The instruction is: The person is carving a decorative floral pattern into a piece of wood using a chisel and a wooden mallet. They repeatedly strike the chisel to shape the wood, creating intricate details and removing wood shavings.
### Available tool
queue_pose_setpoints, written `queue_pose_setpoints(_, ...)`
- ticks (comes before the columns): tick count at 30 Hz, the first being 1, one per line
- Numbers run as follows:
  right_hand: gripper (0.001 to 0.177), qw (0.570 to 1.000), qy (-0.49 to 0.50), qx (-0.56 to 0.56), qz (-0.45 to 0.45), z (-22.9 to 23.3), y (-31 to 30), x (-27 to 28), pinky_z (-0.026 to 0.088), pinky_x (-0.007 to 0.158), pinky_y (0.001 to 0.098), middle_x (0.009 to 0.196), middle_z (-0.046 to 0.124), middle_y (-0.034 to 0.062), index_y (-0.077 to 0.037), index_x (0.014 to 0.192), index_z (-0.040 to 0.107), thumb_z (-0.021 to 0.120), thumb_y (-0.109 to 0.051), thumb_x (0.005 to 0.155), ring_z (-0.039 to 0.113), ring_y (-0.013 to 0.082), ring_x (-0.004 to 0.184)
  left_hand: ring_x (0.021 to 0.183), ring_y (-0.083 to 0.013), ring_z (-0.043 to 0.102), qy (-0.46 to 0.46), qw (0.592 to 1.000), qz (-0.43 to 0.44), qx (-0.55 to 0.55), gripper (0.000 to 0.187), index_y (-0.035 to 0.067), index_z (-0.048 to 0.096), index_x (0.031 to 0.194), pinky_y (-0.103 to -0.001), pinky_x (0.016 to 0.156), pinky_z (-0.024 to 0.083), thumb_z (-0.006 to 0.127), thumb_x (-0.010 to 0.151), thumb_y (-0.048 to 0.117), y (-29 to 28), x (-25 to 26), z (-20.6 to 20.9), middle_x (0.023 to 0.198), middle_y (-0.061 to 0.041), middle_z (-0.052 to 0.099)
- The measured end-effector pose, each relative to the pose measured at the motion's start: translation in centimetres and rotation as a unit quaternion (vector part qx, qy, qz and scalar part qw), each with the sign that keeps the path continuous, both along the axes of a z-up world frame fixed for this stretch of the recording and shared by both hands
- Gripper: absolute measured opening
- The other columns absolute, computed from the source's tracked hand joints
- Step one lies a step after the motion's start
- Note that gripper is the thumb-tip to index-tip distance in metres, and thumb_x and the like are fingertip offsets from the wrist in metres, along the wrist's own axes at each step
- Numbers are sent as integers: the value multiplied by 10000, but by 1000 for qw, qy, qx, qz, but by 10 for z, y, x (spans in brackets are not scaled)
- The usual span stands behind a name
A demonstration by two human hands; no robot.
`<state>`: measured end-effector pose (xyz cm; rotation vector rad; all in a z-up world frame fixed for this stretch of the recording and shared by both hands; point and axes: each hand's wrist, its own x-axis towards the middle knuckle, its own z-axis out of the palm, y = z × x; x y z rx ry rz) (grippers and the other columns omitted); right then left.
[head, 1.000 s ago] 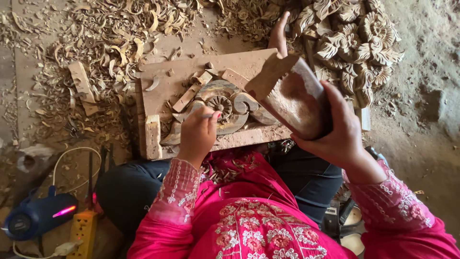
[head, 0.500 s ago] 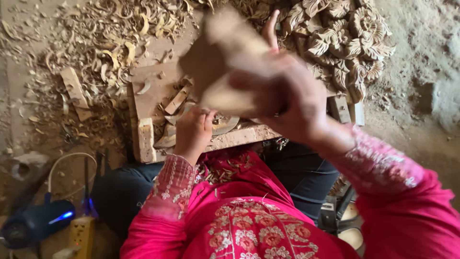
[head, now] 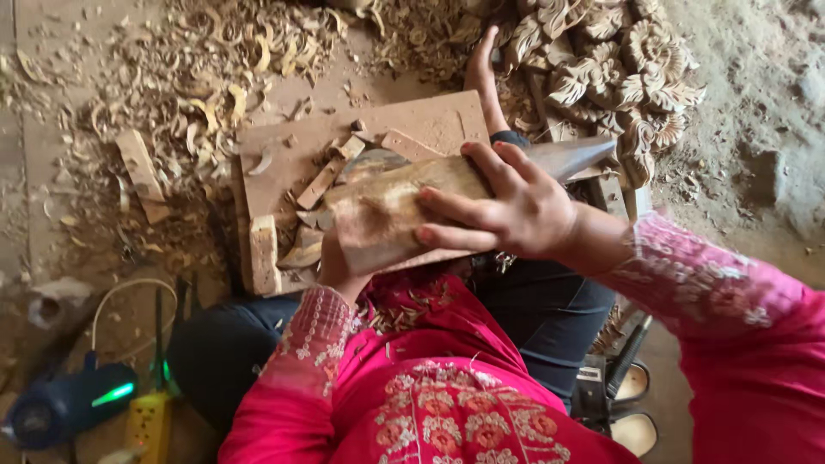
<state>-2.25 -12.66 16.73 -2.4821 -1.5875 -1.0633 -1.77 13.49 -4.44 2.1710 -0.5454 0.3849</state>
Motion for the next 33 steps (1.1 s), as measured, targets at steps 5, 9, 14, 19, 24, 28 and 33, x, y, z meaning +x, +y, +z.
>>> queue_pose_setpoints(5, 608, 997, 58, 36, 40, -22, -6, -7, 571, 872, 501, 1383, 584, 72, -314, 1393, 469, 786, -284, 875, 586, 468, 1225, 971, -270, 711, 43, 997, -18, -69, 173, 6, 642, 1140, -378, 854, 595, 614, 982, 70, 2, -16, -23, 1089, -137, 714)
queue_pose_setpoints(9, 617, 996, 74, 36, 18, -41, -7, -29, 581, 930, 553, 1415, 588, 80, -272, 1357, 524, 820, -227, 817, 610, 481, 1183, 1013, -260, 715, 82, 982, -67, -154, 195, -2, 636, 1174, -366, 886, 600, 594, 993, 57, 21, -13, -23, 1137, -138, 718)
queue_pose_setpoints(14, 739, 918, 232, 229, -227, -74, -22, -79, 584, 1002, 475, 1355, 619, 137, -90, 1301, 526, 915, -224, 686, 678, 387, 1185, 939, -200, 743, -21, 967, 188, -170, 78, 45, 584, 1067, -307, 770, 617, 644, 1038, 6, 30, 9, -7, 1093, -102, 748)
queue_pose_setpoints(19, 891, 829, 272, 255, -418, -107, -61, -120, 572, 970, 417, 1355, 654, 180, -38, 1389, 547, 922, -226, 602, 685, 370, 1169, 883, -234, 710, -71, 995, 62, 17, 120, 118, 607, 1042, -336, 752, 604, 628, 997, 8, 16, 6, 20, 971, -108, 712)
queue_pose_setpoints(24, 995, 777, 256, 258, -513, -120, -101, -150, 548, 1022, 423, 1406, 617, 211, -34, 1503, 475, 930, -323, 666, 653, 356, 1238, 797, -238, 659, -161, 974, -126, 98, 149, 61, 545, 1124, -351, 631, 559, 636, 1019, 115, -18, -44, 32, 883, -85, 629)
queue_pose_setpoints(28, 1106, 735, 269, 269, -562, -134, -114, -161, 511, 1072, 448, 1456, 594, 225, -51, 1591, 418, 925, -373, 662, 617, 366, 1301, 908, -245, 631, -135, 978, -158, -17, 212, 124, 522, 1153, -385, 808, 541, 645, 995, 196, -44, -45, 35, 951, -50, 613)
queue_pose_setpoints(33, 1150, 701, 299, 258, -593, -142, -118, -157, 491, 1070, 462, 1445, 590, 234, -58, 1611, 393, 914, -399, 644, 604, 383, 1291, 762, -182, 537, -42, 989, -139, 6, 350, 226, 649, 1234, -373, 778, 389, 700, 888, 229, -93, -12, 41, 835, -14, 578)
